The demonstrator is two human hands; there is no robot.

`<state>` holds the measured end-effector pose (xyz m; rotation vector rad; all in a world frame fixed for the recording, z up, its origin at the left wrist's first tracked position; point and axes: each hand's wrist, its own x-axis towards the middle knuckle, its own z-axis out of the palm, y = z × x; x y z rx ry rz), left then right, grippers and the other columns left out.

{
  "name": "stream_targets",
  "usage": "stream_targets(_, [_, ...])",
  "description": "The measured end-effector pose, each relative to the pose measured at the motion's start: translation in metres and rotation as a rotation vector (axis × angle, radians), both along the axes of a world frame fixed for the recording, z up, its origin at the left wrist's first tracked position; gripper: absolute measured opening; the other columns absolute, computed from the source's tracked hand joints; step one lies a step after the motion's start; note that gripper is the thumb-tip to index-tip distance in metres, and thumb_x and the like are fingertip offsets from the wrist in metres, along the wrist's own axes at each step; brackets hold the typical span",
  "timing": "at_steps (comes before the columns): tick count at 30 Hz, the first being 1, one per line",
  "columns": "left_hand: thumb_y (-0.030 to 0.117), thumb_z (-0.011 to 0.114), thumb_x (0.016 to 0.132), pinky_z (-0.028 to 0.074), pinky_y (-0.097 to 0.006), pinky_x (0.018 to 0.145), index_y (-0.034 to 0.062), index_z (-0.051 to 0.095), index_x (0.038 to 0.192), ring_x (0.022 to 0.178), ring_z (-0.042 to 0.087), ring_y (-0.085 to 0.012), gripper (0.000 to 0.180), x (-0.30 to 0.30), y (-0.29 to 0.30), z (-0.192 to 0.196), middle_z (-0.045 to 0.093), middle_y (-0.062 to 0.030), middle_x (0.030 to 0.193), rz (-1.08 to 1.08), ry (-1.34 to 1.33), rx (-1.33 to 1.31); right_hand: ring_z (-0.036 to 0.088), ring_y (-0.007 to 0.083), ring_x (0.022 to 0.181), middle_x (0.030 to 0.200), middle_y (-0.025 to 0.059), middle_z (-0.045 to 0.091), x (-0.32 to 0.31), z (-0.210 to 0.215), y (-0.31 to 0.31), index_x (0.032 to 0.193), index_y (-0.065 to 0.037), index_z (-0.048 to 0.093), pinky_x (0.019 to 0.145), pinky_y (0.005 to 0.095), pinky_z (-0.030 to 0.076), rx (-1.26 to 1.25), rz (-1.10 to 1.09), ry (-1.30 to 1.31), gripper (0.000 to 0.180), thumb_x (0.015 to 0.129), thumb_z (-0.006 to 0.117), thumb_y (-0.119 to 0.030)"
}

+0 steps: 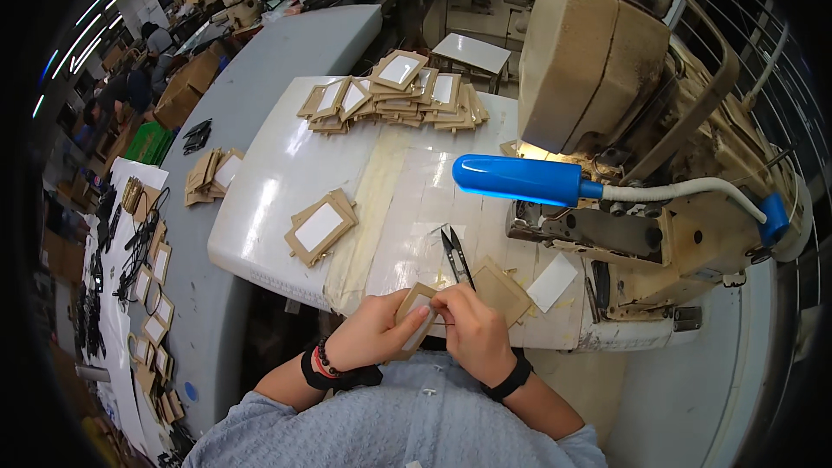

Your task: The person assembles small cardboard cardholders by inserting white inserts and securing them with a pointed tool. They handle the items one at a time, using a sharp implement to press down the edges of the inserts into the cardboard frames. The finished units are stacked on the table.

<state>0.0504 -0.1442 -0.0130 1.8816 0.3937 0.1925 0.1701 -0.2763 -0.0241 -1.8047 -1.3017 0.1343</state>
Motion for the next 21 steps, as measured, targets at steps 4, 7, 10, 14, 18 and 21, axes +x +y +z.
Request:
stream_targets(4, [0.024,0.055,0.094,0.048,-0.04,0.058,-0.0032,0.059,0.097,0.062,0.063,-0.033,0.028,0.0,0.005,-0.01,0.062,-0.0209,0.068,-0.009,0.018,-0.054,0.061,0.0321,0.074,0.086,0.0152,0.058,0.0,-0.003,0.0,0.093,-0.001,0.052,0.064,0.033,0.049,-0.046,0.03,0.021,0.02,0.079,0.055,0.013])
stream_targets(7, [0.026,0.053,0.096,0.051,-0.035,0.065,-0.0033,0.058,0.109,0.072,0.065,-0.0237,0.033,-0.001,0.011,-0.018,0.065,-0.0156,0.085,-0.037,0.005,-0.237,0.059,0.0253,0.076,0.092,0.0144,0.055,0.004,-0.009,-0.003,0.096,-0.001,0.048,0.066,0.0293,0.048,0.035,0.058,0.048,0.018,0.084,0.051,0.012])
stream_targets(10, [0.028,0.049,0.099,0.053,-0.031,0.075,-0.0033,0.052,0.123,0.085,0.066,-0.021,0.039,0.001,0.019,-0.017,0.065,-0.0132,0.108,-0.083,0.045,-0.596,0.052,0.0161,0.078,0.095,0.0116,0.051,0.007,-0.017,-0.009,0.098,-0.002,0.044,0.07,0.0255,0.045,0.156,0.114,0.238,0.013,0.091,0.048,0.008])
stream_targets(14, [0.025,0.046,0.1,0.056,-0.036,0.082,-0.0052,0.044,0.129,0.097,0.066,-0.0312,0.042,0.002,0.022,-0.011,0.061,-0.0208,0.112,-0.093,0.057,-1.063,0.043,0.0097,0.077,0.096,0.008,0.047,0.007,-0.009,-0.01,0.097,-0.006,0.04,0.068,0.0201,0.04,0.292,0.11,0.452,0.011,0.095,0.048,0.001])
stream_targets(18, [0.026,0.045,0.1,0.058,-0.036,0.074,-0.0041,0.046,0.127,0.092,0.068,-0.0293,0.04,0.005,0.02,0.0,0.062,-0.0187,0.111,-0.078,0.049,-1.195,0.044,0.0084,0.08,0.096,0.0067,0.047,0.006,-0.005,-0.017,0.096,-0.005,0.04,0.072,0.0186,0.04,0.377,0.111,0.822,0.011,0.095,0.05,0.001])
stream_targets(21, [0.028,0.043,0.1,0.058,-0.034,0.067,-0.0042,0.045,0.126,0.08,0.068,-0.0272,0.042,0.009,0.018,0.006,0.063,-0.0187,0.1,-0.003,0.079,-1.229,0.044,0.0069,0.081,0.096,0.0054,0.048,0.008,-0.003,-0.019,0.095,-0.006,0.041,0.071,0.0188,0.039,0.415,0.058,0.87,0.013,0.094,0.052,0.001])
